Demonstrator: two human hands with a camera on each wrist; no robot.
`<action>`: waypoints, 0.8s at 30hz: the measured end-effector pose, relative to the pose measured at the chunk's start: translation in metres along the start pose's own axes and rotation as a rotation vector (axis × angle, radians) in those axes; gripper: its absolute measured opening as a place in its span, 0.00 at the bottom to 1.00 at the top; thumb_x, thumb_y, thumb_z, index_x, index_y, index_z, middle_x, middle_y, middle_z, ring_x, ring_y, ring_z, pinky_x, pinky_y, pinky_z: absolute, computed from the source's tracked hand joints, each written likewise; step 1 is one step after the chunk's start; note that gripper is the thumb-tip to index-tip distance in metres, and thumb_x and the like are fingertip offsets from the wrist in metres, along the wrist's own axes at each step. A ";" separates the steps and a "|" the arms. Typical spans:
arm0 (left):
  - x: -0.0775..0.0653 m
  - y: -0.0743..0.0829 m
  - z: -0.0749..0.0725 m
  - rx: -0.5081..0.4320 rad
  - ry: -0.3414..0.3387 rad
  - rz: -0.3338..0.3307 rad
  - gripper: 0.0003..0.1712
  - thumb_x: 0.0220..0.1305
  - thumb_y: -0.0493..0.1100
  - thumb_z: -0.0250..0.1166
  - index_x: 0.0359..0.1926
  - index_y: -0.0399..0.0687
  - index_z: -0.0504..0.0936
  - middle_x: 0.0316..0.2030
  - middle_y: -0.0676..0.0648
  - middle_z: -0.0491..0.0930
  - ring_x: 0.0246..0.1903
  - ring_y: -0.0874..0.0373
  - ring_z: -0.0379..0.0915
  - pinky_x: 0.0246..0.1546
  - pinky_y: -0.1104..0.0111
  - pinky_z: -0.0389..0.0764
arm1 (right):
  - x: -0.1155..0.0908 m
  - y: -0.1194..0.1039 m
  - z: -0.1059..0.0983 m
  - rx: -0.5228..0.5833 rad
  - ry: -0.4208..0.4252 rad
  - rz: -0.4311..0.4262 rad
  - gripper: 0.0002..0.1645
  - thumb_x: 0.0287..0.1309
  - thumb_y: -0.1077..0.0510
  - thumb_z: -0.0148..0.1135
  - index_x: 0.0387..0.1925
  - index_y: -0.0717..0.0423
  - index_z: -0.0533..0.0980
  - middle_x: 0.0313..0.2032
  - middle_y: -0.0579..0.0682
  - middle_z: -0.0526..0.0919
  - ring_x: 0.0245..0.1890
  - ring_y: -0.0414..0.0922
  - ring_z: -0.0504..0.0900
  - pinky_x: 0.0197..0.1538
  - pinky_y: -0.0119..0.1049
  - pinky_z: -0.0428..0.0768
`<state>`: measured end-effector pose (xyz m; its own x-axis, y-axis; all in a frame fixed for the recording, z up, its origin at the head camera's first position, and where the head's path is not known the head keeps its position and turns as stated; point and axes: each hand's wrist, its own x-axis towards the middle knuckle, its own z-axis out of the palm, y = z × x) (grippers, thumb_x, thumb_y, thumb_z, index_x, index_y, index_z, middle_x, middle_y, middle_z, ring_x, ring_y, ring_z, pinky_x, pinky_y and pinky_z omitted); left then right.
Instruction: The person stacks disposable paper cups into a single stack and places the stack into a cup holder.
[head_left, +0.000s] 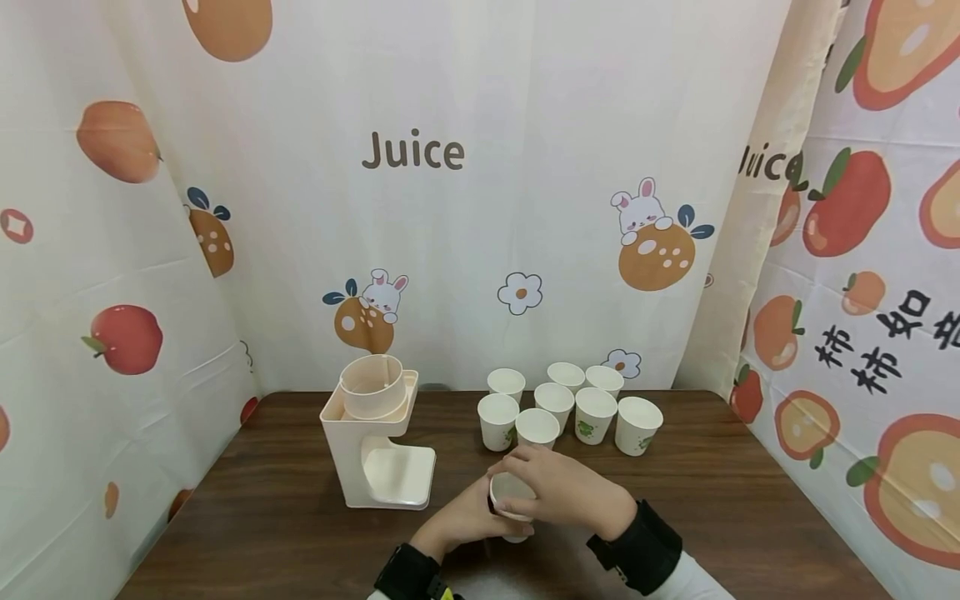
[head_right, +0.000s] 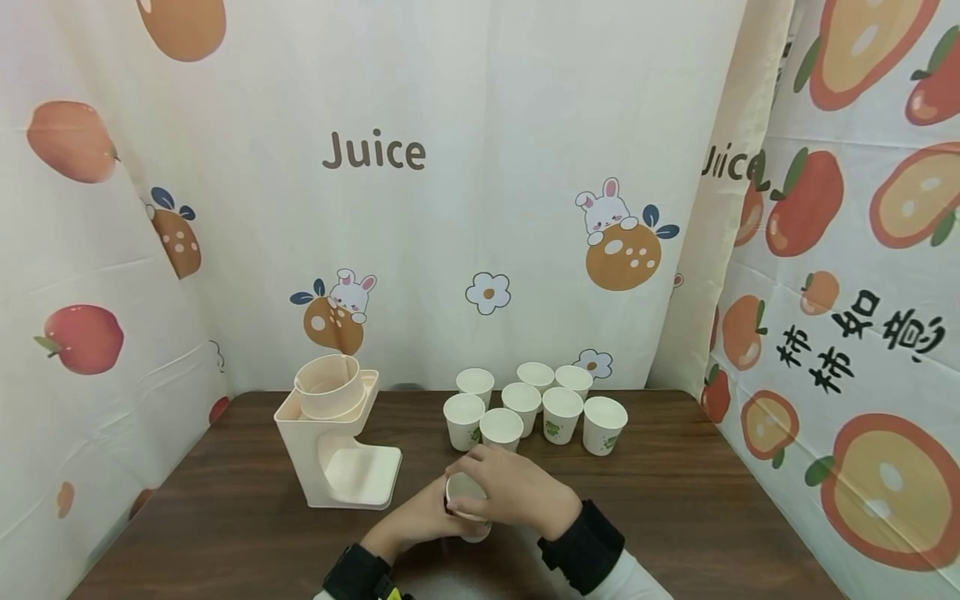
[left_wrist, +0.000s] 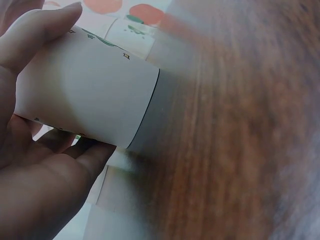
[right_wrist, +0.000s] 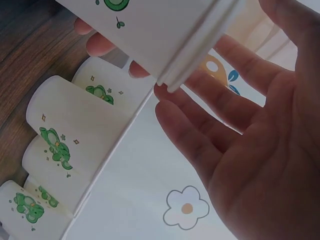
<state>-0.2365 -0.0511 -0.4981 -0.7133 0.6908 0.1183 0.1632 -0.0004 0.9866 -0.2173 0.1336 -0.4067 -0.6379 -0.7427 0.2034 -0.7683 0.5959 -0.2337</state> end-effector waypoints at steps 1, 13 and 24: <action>0.000 0.000 0.000 -0.001 0.000 0.009 0.41 0.51 0.41 0.71 0.63 0.61 0.61 0.55 0.47 0.74 0.50 0.54 0.71 0.50 0.61 0.73 | 0.000 0.000 -0.001 -0.001 0.000 0.005 0.22 0.63 0.39 0.51 0.52 0.44 0.75 0.46 0.44 0.76 0.43 0.37 0.71 0.42 0.36 0.77; 0.001 0.000 0.000 0.037 0.023 0.041 0.42 0.50 0.41 0.72 0.64 0.55 0.60 0.54 0.45 0.72 0.51 0.47 0.69 0.50 0.58 0.72 | 0.004 0.010 -0.012 -0.118 0.086 0.059 0.22 0.62 0.42 0.55 0.53 0.48 0.74 0.45 0.46 0.78 0.45 0.40 0.73 0.45 0.40 0.77; 0.003 -0.003 -0.001 0.027 0.015 0.048 0.42 0.49 0.41 0.72 0.63 0.60 0.61 0.53 0.49 0.73 0.51 0.54 0.69 0.52 0.55 0.69 | 0.008 0.031 -0.011 -0.189 0.170 0.088 0.25 0.60 0.42 0.58 0.53 0.52 0.74 0.49 0.47 0.77 0.49 0.43 0.73 0.47 0.42 0.78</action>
<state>-0.2397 -0.0500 -0.5003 -0.7146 0.6792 0.1675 0.2160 -0.0135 0.9763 -0.2466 0.1496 -0.4020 -0.6902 -0.6330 0.3508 -0.6954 0.7143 -0.0793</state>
